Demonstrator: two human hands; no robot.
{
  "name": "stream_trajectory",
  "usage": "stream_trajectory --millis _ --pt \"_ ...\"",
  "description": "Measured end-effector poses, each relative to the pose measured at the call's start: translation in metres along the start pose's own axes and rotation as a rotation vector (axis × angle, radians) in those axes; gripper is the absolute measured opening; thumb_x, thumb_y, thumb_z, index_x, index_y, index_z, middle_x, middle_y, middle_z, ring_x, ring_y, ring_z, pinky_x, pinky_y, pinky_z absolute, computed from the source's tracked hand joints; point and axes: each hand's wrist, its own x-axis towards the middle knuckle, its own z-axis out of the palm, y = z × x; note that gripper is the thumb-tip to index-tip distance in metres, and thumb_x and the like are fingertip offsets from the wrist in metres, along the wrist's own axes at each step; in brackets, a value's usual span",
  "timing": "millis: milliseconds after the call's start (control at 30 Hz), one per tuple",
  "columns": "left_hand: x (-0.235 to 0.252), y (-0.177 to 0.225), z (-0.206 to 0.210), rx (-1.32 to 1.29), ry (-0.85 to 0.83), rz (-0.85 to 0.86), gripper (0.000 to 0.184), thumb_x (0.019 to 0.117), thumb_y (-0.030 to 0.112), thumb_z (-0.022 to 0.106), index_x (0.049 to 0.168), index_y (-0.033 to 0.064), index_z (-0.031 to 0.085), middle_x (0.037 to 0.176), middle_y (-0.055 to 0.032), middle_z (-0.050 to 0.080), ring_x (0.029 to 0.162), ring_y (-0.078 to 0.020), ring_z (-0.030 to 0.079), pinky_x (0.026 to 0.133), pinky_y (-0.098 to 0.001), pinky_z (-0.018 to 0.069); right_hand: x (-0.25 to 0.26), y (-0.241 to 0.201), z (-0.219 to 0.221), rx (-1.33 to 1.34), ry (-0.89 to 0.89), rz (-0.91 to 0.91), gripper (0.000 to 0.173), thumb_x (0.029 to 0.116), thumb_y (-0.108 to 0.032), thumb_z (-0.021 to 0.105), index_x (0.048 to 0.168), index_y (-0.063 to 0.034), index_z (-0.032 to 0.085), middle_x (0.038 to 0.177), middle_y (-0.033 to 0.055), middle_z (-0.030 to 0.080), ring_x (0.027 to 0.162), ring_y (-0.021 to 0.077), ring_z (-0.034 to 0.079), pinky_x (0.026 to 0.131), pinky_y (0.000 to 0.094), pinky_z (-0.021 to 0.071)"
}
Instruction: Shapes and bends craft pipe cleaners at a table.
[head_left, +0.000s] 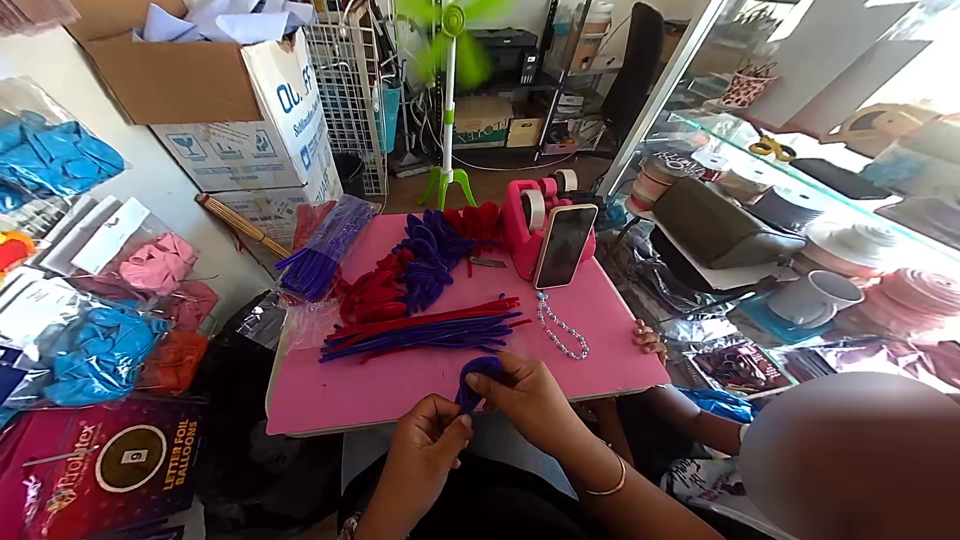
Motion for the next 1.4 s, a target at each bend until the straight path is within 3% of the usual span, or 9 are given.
stream_trajectory --millis 300,400,500,800,967,1133,1233,1333,1400 --pt "-0.002 -0.001 -0.003 -0.053 -0.051 -0.011 0.009 0.0925 0.007 0.068 0.101 0.0045 0.067 0.083 -0.0007 0.071 0.071 -0.0075 0.069 0.063 -0.0219 0.0592 0.001 -0.001 -0.002 0.001 0.014 -0.012 0.010 0.0957 -0.013 0.070 0.100 -0.0039 0.073 0.085 -0.0010 0.074 0.071 0.0033 0.069 0.064 0.0199 0.0586" --pt "-0.003 0.003 -0.007 -0.169 -0.136 -0.112 0.020 0.1054 0.015 0.052 0.107 0.0048 0.069 0.093 -0.0037 0.075 0.077 -0.0101 0.073 0.067 -0.0251 0.0614 0.002 -0.002 -0.003 0.028 0.020 -0.001 0.010 0.0957 -0.012 0.070 0.100 -0.0037 0.073 0.085 -0.0007 0.074 0.069 0.0041 0.068 0.063 0.0204 0.0583" --pt "0.000 0.004 -0.012 -0.304 -0.219 -0.256 0.032 0.1094 0.019 0.043 0.110 0.0046 0.071 0.100 -0.0063 0.076 0.079 -0.0113 0.073 0.067 -0.0258 0.0615 0.002 -0.002 -0.003 0.051 0.019 0.003 0.010 0.0955 -0.012 0.070 0.100 -0.0032 0.073 0.084 -0.0004 0.073 0.068 0.0042 0.068 0.062 0.0202 0.0574" --pt "0.003 0.001 -0.017 -0.553 -0.318 -0.361 0.020 0.1038 0.021 0.058 0.110 0.0069 0.071 0.098 -0.0064 0.075 0.081 -0.0126 0.073 0.067 -0.0268 0.0620 0.002 -0.004 -0.002 0.038 0.018 0.010 0.009 0.0954 -0.012 0.071 0.100 -0.0039 0.073 0.084 -0.0008 0.074 0.069 0.0030 0.067 0.061 0.0186 0.0562" --pt "0.001 0.004 -0.011 -0.310 -0.195 -0.292 0.009 0.0995 0.010 0.061 0.103 0.0064 0.069 0.093 -0.0050 0.074 0.079 -0.0115 0.073 0.066 -0.0258 0.0616 0.001 -0.005 -0.002 0.035 0.007 0.002 0.010 0.0961 -0.012 0.070 0.100 -0.0036 0.072 0.083 -0.0010 0.073 0.068 0.0024 0.067 0.061 0.0177 0.0554" --pt "0.006 -0.003 -0.012 0.031 -0.041 0.048 0.034 0.0932 0.017 0.069 0.123 0.0017 0.063 0.105 -0.0012 0.070 0.089 -0.0077 0.069 0.075 -0.0226 0.0590 0.001 -0.003 -0.006 -0.107 -0.100 -0.052 0.014 0.0972 -0.018 0.069 0.100 -0.0054 0.074 0.086 -0.0035 0.072 0.073 -0.0011 0.065 0.065 0.0155 0.0543" --pt "0.008 -0.001 -0.009 0.028 -0.022 0.131 0.022 0.0925 0.009 0.071 0.113 0.0024 0.066 0.094 -0.0001 0.073 0.076 -0.0057 0.069 0.065 -0.0205 0.0587 0.000 0.000 -0.003 -0.172 -0.174 -0.101 0.022 0.0975 -0.021 0.069 0.108 -0.0034 0.076 0.100 0.0025 0.070 0.088 0.0013 0.065 0.077 0.0159 0.0547" --pt "0.008 0.004 -0.004 -0.113 0.049 0.037 0.014 0.0938 0.004 0.067 0.108 0.0016 0.064 0.090 -0.0036 0.072 0.072 -0.0090 0.070 0.063 -0.0234 0.0602 -0.001 -0.002 0.003 -0.094 -0.128 -0.026 0.044 0.0979 -0.020 0.069 0.137 -0.0021 0.062 0.113 0.0057 0.066 0.080 0.0042 0.065 0.069 0.0179 0.0573" --pt "0.008 0.009 -0.002 -0.267 0.129 -0.036 0.016 0.0962 -0.001 0.061 0.112 0.0009 0.060 0.095 -0.0069 0.072 0.077 -0.0136 0.073 0.068 -0.0280 0.0629 -0.006 0.003 0.005 -0.054 -0.066 -0.041 0.042 0.0951 -0.019 0.072 0.131 -0.0006 0.059 0.106 0.0038 0.067 0.077 0.0049 0.066 0.067 0.0193 0.0581"
